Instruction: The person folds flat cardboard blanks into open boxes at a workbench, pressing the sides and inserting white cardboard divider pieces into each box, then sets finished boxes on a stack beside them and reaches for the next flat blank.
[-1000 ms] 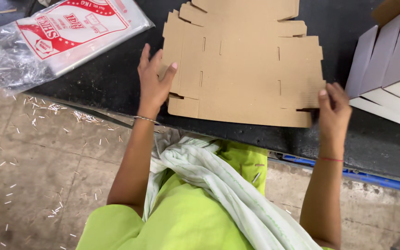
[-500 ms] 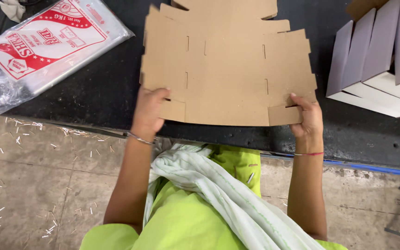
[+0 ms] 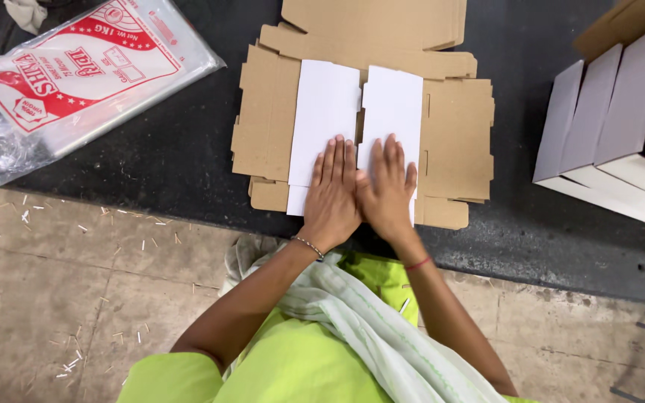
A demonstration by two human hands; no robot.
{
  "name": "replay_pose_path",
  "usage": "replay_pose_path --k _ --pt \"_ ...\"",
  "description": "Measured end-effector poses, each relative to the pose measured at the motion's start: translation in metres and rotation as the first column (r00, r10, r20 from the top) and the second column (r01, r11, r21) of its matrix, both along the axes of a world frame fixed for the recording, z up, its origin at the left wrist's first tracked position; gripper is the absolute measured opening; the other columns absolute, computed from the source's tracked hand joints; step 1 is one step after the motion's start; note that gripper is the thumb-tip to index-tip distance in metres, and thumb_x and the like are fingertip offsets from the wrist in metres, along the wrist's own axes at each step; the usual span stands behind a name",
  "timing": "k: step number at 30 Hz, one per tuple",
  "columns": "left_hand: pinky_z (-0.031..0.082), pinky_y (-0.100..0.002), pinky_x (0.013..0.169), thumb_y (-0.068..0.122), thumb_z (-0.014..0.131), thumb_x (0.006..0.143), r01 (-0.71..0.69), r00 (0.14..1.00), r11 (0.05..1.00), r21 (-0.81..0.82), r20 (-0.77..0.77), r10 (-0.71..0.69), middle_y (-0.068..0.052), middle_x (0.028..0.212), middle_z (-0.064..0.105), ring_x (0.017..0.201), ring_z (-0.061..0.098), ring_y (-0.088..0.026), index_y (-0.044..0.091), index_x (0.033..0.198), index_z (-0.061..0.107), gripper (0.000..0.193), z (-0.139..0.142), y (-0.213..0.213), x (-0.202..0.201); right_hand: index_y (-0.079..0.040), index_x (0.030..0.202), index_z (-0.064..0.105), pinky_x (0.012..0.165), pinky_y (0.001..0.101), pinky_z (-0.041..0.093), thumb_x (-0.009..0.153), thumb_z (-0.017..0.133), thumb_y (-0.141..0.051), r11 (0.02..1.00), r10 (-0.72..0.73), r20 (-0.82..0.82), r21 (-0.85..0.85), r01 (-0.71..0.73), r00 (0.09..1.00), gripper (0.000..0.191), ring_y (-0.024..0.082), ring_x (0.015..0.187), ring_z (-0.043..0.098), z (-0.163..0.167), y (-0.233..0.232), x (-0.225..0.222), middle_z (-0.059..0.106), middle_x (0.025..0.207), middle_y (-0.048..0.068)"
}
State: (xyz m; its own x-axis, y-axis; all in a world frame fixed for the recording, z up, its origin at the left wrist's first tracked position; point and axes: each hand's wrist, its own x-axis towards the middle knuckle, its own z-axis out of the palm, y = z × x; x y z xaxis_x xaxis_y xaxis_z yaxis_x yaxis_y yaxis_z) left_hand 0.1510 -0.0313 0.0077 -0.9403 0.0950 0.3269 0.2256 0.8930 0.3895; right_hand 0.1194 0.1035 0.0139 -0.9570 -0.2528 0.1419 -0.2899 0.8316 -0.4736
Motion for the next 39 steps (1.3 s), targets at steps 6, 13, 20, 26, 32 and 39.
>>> replay_pose_path --k 6,13,20,26,32,39 --pt "0.023 -0.051 0.123 0.032 0.057 0.097 0.076 0.992 0.996 -0.044 0.109 -0.07 -0.028 0.162 0.03 0.153 0.028 -0.04 0.001 0.162 0.019 0.081 0.003 -0.017 -0.011 -0.003 0.156 0.041 0.119 0.0597 0.007 0.107 0.04 -0.046 0.998 0.069 -0.021 0.011 -0.068 0.997 0.065 0.037 0.155 0.019 -0.024 0.012 -0.011 0.026 0.167 0.025" --pt "0.046 -0.049 0.102 0.046 0.058 0.102 -0.159 0.985 0.787 0.596 0.041 0.168 -0.026 0.141 0.055 0.127 0.058 -0.039 0.003 0.15 0.037 0.068 0.02 -0.078 -0.111 -0.007 0.114 0.062 0.081 0.0301 0.049 0.112 0.053 -0.041 0.422 0.04 0.269 -0.877 0.228 0.962 0.035 0.013 0.093 0.058 0.0 0.067 -0.104 0.061 0.1 0.0" --pt "0.054 -0.041 0.09 0.047 0.061 0.095 -0.342 0.939 0.122 0.932 0.344 0.004 -0.015 0.118 0.068 0.106 0.066 -0.026 -0.01 0.133 0.055 0.068 0.026 -0.081 -0.138 0.0 0.122 0.063 0.055 0.0265 0.039 0.11 0.068 -0.03 0.226 0.136 0.4 -0.903 0.365 0.906 0.033 0.011 0.066 0.048 0.026 0.075 -0.125 0.054 0.085 0.002" --pt "0.051 -0.035 0.096 0.023 0.069 0.089 -0.106 0.992 0.272 0.956 0.084 0.091 -0.009 0.116 0.064 0.108 0.062 -0.021 0.002 0.148 0.038 0.07 0.008 -0.077 -0.133 -0.003 0.16 0.021 0.088 0.0337 0.061 0.085 0.079 -0.005 0.122 0.08 0.404 -0.911 0.393 0.911 0.094 0.02 0.103 0.068 0.03 0.068 -0.103 0.062 0.118 0.013" --pt "0.046 -0.045 0.099 0.021 0.055 0.098 -0.215 0.97 0.884 0.416 -0.013 0.242 -0.011 0.12 0.057 0.108 0.057 -0.033 0.021 0.152 0.054 0.054 -0.005 -0.068 -0.137 -0.014 0.164 0.026 0.094 0.032 0.055 0.085 0.078 0.0 0.345 -0.054 0.258 -0.902 0.26 0.965 0.095 0.018 0.105 0.058 0.009 0.067 -0.106 0.056 0.125 0.01" --pt "0.044 -0.043 0.09 0.029 0.059 0.098 -0.15 0.984 0.989 -0.003 -0.097 0.149 -0.013 0.124 0.054 0.109 0.05 -0.032 0.009 0.138 0.064 0.045 0.0 -0.06 -0.13 -0.019 0.154 0.051 0.102 0.0459 0.04 0.098 0.065 -0.023 0.961 -0.24 -0.053 -0.158 0.229 0.969 0.058 0.035 0.107 0.047 -0.005 0.062 -0.131 0.051 0.112 0.017"
